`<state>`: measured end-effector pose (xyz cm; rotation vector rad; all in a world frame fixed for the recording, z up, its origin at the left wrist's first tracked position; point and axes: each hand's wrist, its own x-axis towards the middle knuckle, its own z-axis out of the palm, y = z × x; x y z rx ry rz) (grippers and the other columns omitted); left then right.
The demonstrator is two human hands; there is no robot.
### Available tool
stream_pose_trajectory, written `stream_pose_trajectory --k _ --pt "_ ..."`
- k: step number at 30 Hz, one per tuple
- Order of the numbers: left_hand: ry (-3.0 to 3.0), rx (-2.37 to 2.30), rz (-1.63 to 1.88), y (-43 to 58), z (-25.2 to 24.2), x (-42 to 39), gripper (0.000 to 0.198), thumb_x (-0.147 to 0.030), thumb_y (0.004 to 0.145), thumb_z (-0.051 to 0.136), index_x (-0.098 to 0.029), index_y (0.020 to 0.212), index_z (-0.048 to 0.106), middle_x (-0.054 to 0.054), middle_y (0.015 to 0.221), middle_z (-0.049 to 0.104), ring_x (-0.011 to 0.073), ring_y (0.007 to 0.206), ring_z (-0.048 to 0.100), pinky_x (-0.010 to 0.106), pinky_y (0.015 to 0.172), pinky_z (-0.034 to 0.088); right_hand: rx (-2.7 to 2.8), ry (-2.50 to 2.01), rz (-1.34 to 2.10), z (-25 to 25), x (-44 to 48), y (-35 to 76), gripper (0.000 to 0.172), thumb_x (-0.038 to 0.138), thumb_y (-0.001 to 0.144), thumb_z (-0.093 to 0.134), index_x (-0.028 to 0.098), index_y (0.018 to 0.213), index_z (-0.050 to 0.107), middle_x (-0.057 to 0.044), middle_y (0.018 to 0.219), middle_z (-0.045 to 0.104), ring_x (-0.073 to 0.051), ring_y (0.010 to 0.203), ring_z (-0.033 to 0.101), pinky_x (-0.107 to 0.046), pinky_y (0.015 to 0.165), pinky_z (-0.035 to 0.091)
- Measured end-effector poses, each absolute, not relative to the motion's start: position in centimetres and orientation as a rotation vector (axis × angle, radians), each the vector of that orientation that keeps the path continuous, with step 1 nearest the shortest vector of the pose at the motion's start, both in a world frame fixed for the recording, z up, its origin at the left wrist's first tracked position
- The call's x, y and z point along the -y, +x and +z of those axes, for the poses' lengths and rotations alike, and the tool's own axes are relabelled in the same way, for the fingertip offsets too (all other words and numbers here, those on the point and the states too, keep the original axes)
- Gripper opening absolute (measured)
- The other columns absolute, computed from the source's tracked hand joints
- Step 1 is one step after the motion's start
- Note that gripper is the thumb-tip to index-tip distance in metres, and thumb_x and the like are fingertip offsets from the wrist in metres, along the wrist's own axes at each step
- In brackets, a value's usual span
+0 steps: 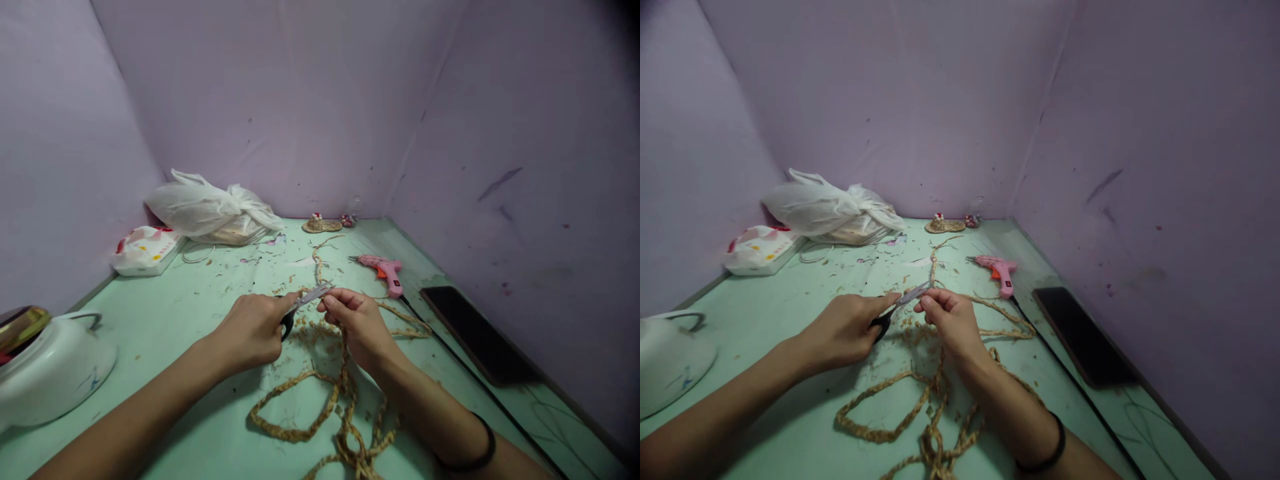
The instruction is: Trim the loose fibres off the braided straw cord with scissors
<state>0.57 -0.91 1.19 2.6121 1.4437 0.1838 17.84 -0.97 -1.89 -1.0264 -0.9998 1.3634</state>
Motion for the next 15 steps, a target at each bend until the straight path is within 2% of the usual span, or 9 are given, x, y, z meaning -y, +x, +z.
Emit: stream_pose_trajectory --k 4,8,12,15 --pt "2.528 -1.428 0.289 0.38 1.14 0.52 0.045 -0.013 0.068 0.042 -0.030 0.108 0.053 -0.002 0.073 0.064 0.0147 0.064 0.057 0.022 0.057 0.038 0.849 -0.989 1.441 -1.92 0.83 17.82 0.019 0.026 0.058 0.068 0.015 0.072 0.065 0.000 0.058 0.059 -0.007 0.047 0.039 -0.024 0.048 0.028" --pt "2.469 -1.499 0.416 0.23 1.11 0.25 0.035 -0.017 0.070 0.042 -0.027 0.100 0.056 -0.003 0.077 0.064 0.0142 0.069 0.057 0.022 0.061 0.039 0.702 -0.935 1.554 -2.05 0.63 17.84 0.022 0.024 0.056 0.070 0.015 0.074 0.062 0.002 0.056 0.056 -0.005 0.043 0.037 -0.023 0.046 0.028" --pt "2.579 -1.518 0.377 0.44 0.76 0.51 0.052 -0.019 0.068 0.044 -0.031 0.118 0.045 0.000 0.096 0.065 0.0188 0.086 0.059 0.026 0.069 0.041 0.671 -0.885 1.598 -2.12 0.62 17.82 0.018 0.022 0.056 0.070 0.015 0.068 0.059 0.003 0.056 0.055 -0.004 0.042 0.034 -0.021 0.044 0.027" --pt "2.663 -1.583 0.273 0.76 0.35 0.76 0.057 -0.019 0.069 0.043 -0.029 0.124 0.039 0.003 0.100 0.064 0.0220 0.087 0.059 0.029 0.068 0.042 0.714 -0.881 1.591 -2.03 0.79 17.78 0.016 0.023 0.058 0.070 0.014 0.062 0.056 0.002 0.057 0.055 -0.004 0.043 0.035 -0.021 0.045 0.028"
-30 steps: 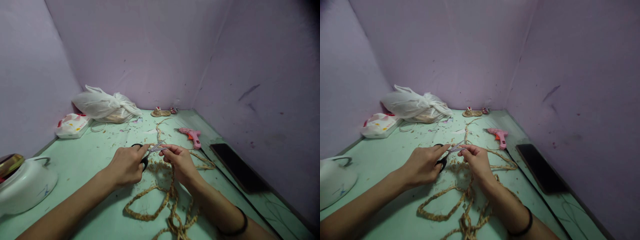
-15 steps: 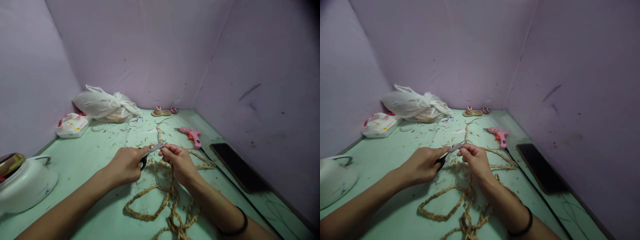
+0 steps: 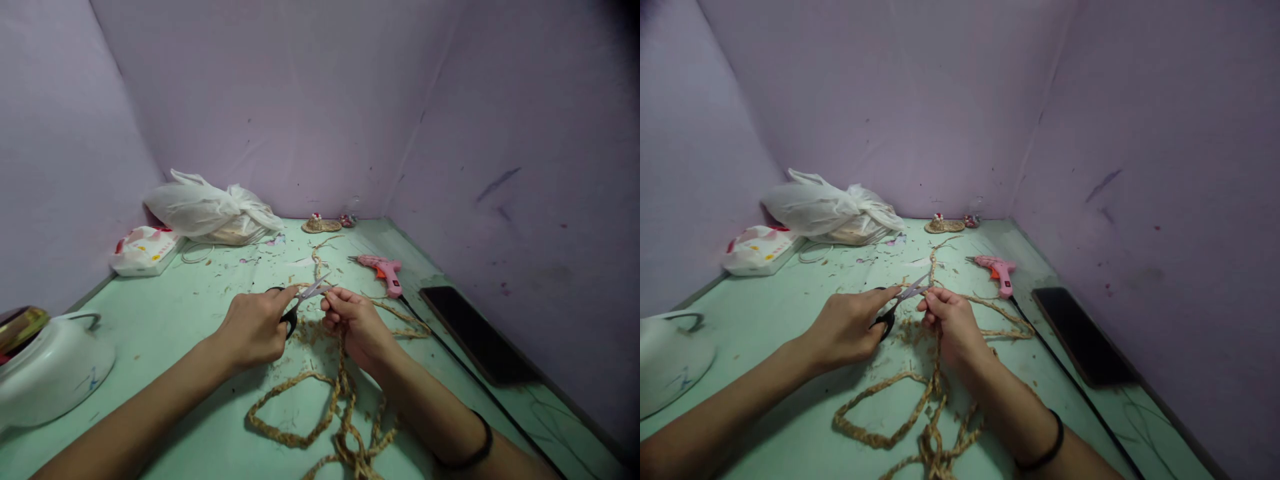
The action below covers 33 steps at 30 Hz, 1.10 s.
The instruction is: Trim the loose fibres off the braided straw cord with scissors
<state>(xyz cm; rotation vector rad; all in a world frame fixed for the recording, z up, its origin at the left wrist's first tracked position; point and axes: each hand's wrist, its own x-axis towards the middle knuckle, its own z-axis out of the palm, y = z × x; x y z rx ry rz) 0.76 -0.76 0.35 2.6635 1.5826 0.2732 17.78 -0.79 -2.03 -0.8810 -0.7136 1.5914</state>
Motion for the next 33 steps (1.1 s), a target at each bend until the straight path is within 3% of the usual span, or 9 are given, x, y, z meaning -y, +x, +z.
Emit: stream_pose_trajectory --k 7,10,15,20,23,27,30,33 --pt "2.570 -1.726 0.321 0.5 0.3 0.2 0.048 -0.018 0.072 0.041 -0.032 0.117 0.046 0.000 0.091 0.066 0.0196 0.083 0.060 0.026 0.064 0.040 0.719 -0.933 1.597 -2.0 0.7 17.9 0.019 0.023 0.057 0.069 0.015 0.071 0.060 0.002 0.058 0.056 -0.005 0.044 0.038 -0.022 0.045 0.027" --pt "2.419 -1.974 0.348 -0.7 0.5 -1.0 0.035 -0.026 0.075 0.039 -0.030 0.106 0.053 0.003 0.086 0.067 0.0236 0.078 0.060 0.029 0.059 0.040 0.662 -0.931 1.587 -2.2 0.3 18.1 0.018 0.023 0.056 0.069 0.016 0.070 0.060 0.002 0.058 0.056 -0.006 0.046 0.041 -0.022 0.047 0.029" --pt "2.274 -2.226 0.007 -3.7 0.1 -3.4 0.028 -0.030 0.071 0.041 -0.019 0.088 0.060 0.013 0.087 0.065 0.0294 0.078 0.059 0.030 0.051 0.037 0.630 -0.881 1.582 -2.2 0.1 18.2 0.020 0.022 0.056 0.069 0.016 0.072 0.060 0.002 0.062 0.057 -0.007 0.049 0.043 -0.021 0.049 0.032" --pt "2.293 -2.174 -0.162 -5.0 0.2 -3.9 0.018 -0.023 0.067 0.045 -0.016 0.068 0.061 0.014 0.076 0.065 0.0263 0.070 0.059 0.029 0.050 0.036 0.666 -0.856 1.557 -2.1 0.4 18.1 0.019 0.022 0.056 0.069 0.016 0.071 0.060 0.001 0.062 0.057 -0.007 0.050 0.043 -0.022 0.051 0.033" --pt "2.124 -2.038 0.153 -3.7 0.9 -3.2 0.027 -0.031 0.075 0.040 -0.015 0.072 0.062 0.013 0.078 0.065 0.0219 0.068 0.059 0.027 0.049 0.037 0.733 -0.854 1.523 -2.1 0.7 17.9 0.017 0.024 0.059 0.068 0.017 0.072 0.059 0.001 0.063 0.058 -0.008 0.052 0.045 -0.022 0.053 0.033" --pt "1.265 -1.285 0.627 -1.0 1.2 -2.2 0.041 -0.046 0.080 0.038 -0.012 0.092 0.060 0.012 0.087 0.065 0.0092 0.049 0.051 0.019 0.038 0.034 0.901 -0.891 1.483 -2.2 1.3 17.4 0.018 0.027 0.064 0.066 0.017 0.076 0.059 0.000 0.065 0.061 -0.009 0.056 0.046 -0.023 0.056 0.035" --pt "0.856 -1.050 0.943 -0.2 0.7 -2.2 0.022 -0.028 0.079 0.048 -0.011 0.087 0.059 0.008 0.078 0.064 0.0025 0.040 0.042 0.014 0.034 0.028 1.040 -0.947 1.503 -2.5 1.6 16.9 0.022 0.030 0.063 0.068 0.015 0.076 0.059 -0.001 0.064 0.063 -0.009 0.056 0.048 -0.023 0.057 0.036" --pt "0.776 -0.971 1.141 -0.6 0.6 -2.4 0.012 -0.013 0.075 0.052 -0.008 0.080 0.061 0.004 0.067 0.059 0.0020 0.041 0.043 0.013 0.035 0.030 1.080 -0.990 1.560 -2.9 1.8 16.7 0.025 0.033 0.062 0.069 0.015 0.076 0.059 -0.001 0.064 0.064 -0.009 0.053 0.050 -0.023 0.055 0.037"
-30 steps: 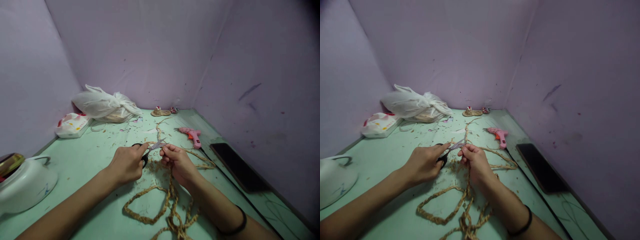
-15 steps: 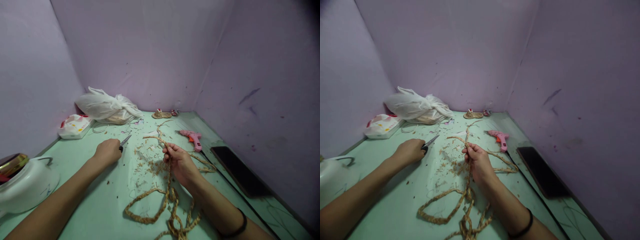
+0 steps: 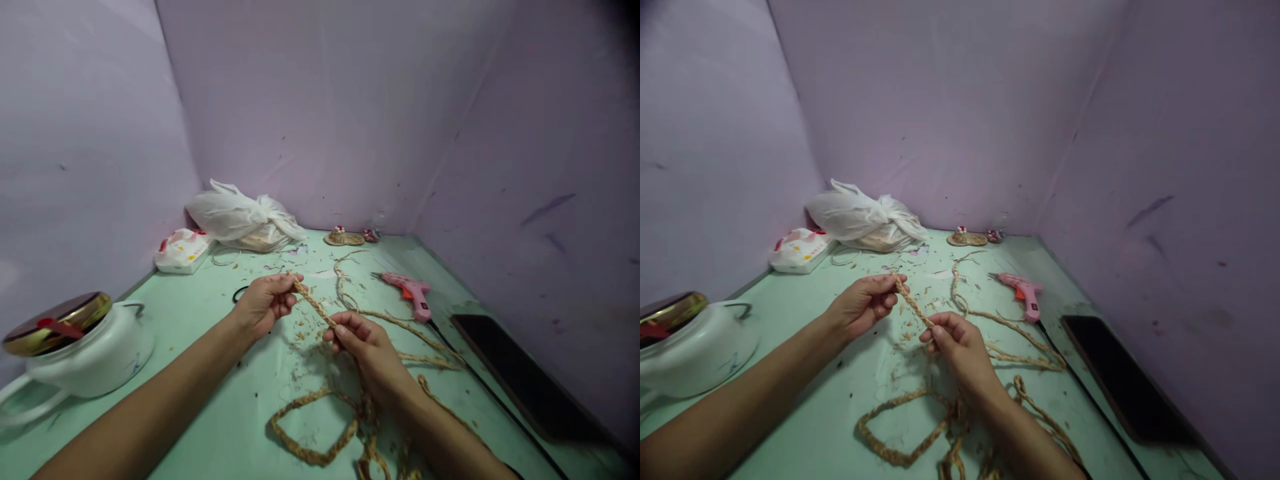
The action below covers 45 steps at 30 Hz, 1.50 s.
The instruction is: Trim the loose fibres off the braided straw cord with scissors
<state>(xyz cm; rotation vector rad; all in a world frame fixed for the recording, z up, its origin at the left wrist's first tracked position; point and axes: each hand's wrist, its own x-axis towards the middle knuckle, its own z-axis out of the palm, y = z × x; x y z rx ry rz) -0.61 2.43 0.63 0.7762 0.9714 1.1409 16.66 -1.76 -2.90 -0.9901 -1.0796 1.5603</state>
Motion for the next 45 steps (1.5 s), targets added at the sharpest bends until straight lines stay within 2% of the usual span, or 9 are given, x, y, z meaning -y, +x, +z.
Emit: stream_pose_trajectory --k 9,16,21,26,29,34,37,40,45 --pt "0.948 -0.936 1.207 -1.0 1.3 -2.1 0.011 -0.015 0.070 0.061 -0.007 0.078 0.064 0.005 0.068 0.061 0.0041 0.047 0.050 0.013 0.037 0.035 1.107 -1.037 1.637 -3.5 1.6 16.5 0.034 0.039 0.058 0.071 0.014 0.079 0.060 -0.003 0.065 0.065 -0.010 0.050 0.053 -0.024 0.055 0.039" --pt "0.933 -0.929 1.159 0.2 0.6 -1.5 0.015 -0.017 0.067 0.064 -0.006 0.078 0.063 0.005 0.064 0.062 0.0065 0.049 0.054 0.014 0.041 0.040 1.308 -1.045 1.499 -3.1 1.6 16.5 0.031 0.041 0.069 0.062 0.015 0.086 0.061 -0.004 0.074 0.065 -0.011 0.060 0.053 -0.024 0.060 0.040" --pt "1.031 -0.920 1.082 1.3 0.6 -0.7 0.019 -0.022 0.062 0.068 -0.007 0.071 0.062 0.004 0.055 0.061 0.0088 0.048 0.055 0.017 0.042 0.042 1.423 -1.111 1.318 -2.8 1.4 16.7 0.023 0.037 0.073 0.056 0.015 0.070 0.060 0.000 0.057 0.058 -0.009 0.050 0.047 -0.022 0.051 0.037" --pt "1.045 -1.199 1.198 2.1 -0.1 -1.2 0.018 -0.023 0.061 0.064 -0.010 0.053 0.056 -0.003 0.036 0.048 0.0046 0.030 0.039 0.017 0.031 0.030 1.494 -1.122 1.350 -2.6 2.2 16.5 0.023 0.036 0.075 0.053 0.016 0.064 0.054 0.003 0.048 0.053 -0.007 0.039 0.042 -0.020 0.040 0.032" --pt "1.005 -1.231 1.188 2.6 -0.7 -1.8 0.020 -0.025 0.060 0.064 -0.011 0.050 0.054 -0.005 0.035 0.044 0.0029 0.028 0.034 0.017 0.029 0.026 1.521 -1.113 1.301 -2.8 2.7 16.3 0.024 0.035 0.077 0.051 0.016 0.064 0.053 0.003 0.048 0.052 -0.006 0.037 0.042 -0.019 0.039 0.032" --pt "1.043 -1.200 1.077 1.2 -0.6 -2.6 0.023 -0.030 0.055 0.069 -0.009 0.055 0.058 -0.002 0.041 0.050 0.0027 0.030 0.034 0.018 0.030 0.027 1.428 -1.070 1.382 -3.2 2.6 16.2 0.026 0.040 0.076 0.052 0.015 0.069 0.055 0.004 0.048 0.052 -0.006 0.037 0.041 -0.019 0.039 0.031" --pt "1.181 -1.200 0.953 -0.7 0.3 -3.0 0.037 -0.033 0.054 0.070 -0.008 0.080 0.064 0.004 0.060 0.062 0.0066 0.036 0.046 0.020 0.034 0.033 1.333 -1.053 1.498 -3.1 2.0 16.5 0.029 0.043 0.073 0.055 0.014 0.072 0.057 0.004 0.049 0.052 -0.004 0.036 0.040 -0.018 0.038 0.029" --pt "1.497 -1.301 0.941 -2.2 1.1 -3.2 0.053 -0.039 0.064 0.063 -0.014 0.110 0.056 0.009 0.087 0.066 0.0151 0.061 0.060 0.025 0.049 0.044 1.281 -1.071 1.544 -2.7 1.6 16.9 0.030 0.043 0.071 0.058 0.013 0.074 0.058 0.004 0.049 0.052 -0.003 0.036 0.039 -0.017 0.037 0.027" --pt "2.250 -1.478 0.944 -1.8 1.7 -2.1 0.033 -0.032 0.078 0.047 -0.019 0.106 0.060 0.009 0.109 0.061 0.0213 0.098 0.054 0.035 0.083 0.041 1.350 -1.090 1.546 -2.7 1.4 17.1 0.032 0.044 0.070 0.059 0.013 0.073 0.060 0.004 0.048 0.052 -0.004 0.038 0.038 -0.018 0.039 0.028"
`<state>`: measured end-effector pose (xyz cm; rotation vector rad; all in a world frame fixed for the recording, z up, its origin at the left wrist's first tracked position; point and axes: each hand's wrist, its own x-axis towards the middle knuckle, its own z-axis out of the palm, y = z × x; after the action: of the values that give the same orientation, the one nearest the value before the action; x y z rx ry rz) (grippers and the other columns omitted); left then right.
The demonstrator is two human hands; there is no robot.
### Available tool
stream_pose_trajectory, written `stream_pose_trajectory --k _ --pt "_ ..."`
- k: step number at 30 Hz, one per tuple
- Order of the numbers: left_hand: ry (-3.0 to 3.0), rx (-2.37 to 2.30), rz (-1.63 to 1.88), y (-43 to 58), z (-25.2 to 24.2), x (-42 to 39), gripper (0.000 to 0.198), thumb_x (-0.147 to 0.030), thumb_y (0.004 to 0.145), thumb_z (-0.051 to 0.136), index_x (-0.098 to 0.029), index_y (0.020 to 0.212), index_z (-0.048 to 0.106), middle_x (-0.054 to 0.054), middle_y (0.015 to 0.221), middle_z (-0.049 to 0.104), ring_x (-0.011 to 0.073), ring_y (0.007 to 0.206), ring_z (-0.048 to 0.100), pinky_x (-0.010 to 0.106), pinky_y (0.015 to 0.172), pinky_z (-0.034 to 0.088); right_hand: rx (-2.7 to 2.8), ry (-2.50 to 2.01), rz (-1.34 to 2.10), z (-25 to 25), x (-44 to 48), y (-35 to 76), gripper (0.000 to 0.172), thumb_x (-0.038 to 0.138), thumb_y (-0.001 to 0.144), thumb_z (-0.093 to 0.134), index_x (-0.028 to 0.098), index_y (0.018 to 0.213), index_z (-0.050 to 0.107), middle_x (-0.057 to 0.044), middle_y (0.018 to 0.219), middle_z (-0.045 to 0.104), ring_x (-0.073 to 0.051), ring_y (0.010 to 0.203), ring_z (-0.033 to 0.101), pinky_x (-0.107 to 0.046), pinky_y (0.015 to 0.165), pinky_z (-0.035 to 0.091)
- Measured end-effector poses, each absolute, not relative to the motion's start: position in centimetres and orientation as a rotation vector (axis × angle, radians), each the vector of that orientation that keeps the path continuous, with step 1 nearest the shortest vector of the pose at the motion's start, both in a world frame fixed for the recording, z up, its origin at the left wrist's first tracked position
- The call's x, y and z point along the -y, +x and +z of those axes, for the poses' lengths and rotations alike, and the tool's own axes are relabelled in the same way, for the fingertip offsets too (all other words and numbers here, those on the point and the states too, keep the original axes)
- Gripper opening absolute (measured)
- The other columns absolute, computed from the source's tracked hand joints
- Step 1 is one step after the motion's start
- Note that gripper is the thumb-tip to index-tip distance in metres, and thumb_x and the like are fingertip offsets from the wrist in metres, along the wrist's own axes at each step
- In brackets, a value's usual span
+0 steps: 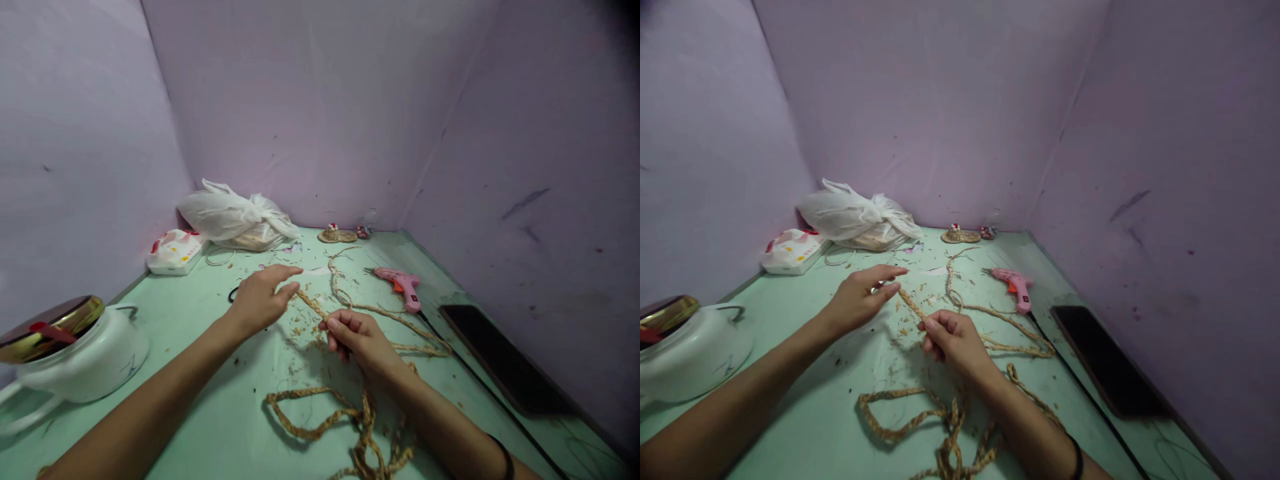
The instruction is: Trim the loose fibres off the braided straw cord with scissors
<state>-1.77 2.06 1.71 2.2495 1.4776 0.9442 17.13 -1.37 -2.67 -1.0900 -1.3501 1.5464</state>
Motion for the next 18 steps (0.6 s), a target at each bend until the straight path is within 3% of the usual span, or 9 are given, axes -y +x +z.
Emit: stream_pose_trajectory --k 3,5,9,13,18 --pt "2.710 -1.288 0.790 -0.5 1.9 -0.7 0.030 -0.023 0.079 0.045 -0.019 0.105 0.059 0.010 0.111 0.058 0.0234 0.106 0.048 0.043 0.093 0.031 1.389 -1.078 1.533 -2.8 1.4 17.1 0.032 0.045 0.070 0.058 0.013 0.072 0.060 0.004 0.048 0.052 -0.005 0.039 0.038 -0.019 0.041 0.029" --pt "2.850 -1.138 0.617 0.1 2.0 -0.1 0.026 -0.020 0.079 0.044 -0.017 0.098 0.061 0.009 0.096 0.063 0.0221 0.097 0.052 0.046 0.096 0.024 1.384 -1.062 1.537 -2.7 1.3 17.2 0.032 0.045 0.070 0.058 0.014 0.072 0.059 0.004 0.049 0.053 -0.005 0.039 0.038 -0.019 0.041 0.028" --pt "2.782 -1.070 0.500 0.0 2.1 -0.2 0.026 -0.019 0.084 0.036 -0.015 0.076 0.060 0.005 0.068 0.061 0.0152 0.069 0.053 0.034 0.083 0.035 1.317 -1.008 1.569 -2.1 1.2 17.5 0.032 0.046 0.070 0.059 0.014 0.074 0.060 0.002 0.054 0.056 -0.007 0.044 0.044 -0.020 0.045 0.032" --pt "2.765 -1.146 0.583 -1.2 2.4 -1.1 0.024 -0.017 0.084 0.034 -0.016 0.082 0.058 0.005 0.073 0.061 0.0150 0.070 0.052 0.032 0.079 0.035 1.233 -1.024 1.624 -1.7 1.0 17.9 0.035 0.046 0.067 0.061 0.013 0.080 0.059 0.002 0.057 0.056 -0.007 0.045 0.045 -0.021 0.046 0.034" --pt "2.939 -1.378 0.598 -2.1 2.0 -1.2 0.017 -0.016 0.073 0.042 -0.015 0.079 0.058 0.007 0.073 0.061 0.0192 0.071 0.053 0.031 0.068 0.036 1.269 -1.037 1.687 -1.9 1.1 17.8 0.032 0.045 0.069 0.060 0.013 0.071 0.055 0.004 0.054 0.050 -0.004 0.038 0.035 -0.019 0.037 0.024"
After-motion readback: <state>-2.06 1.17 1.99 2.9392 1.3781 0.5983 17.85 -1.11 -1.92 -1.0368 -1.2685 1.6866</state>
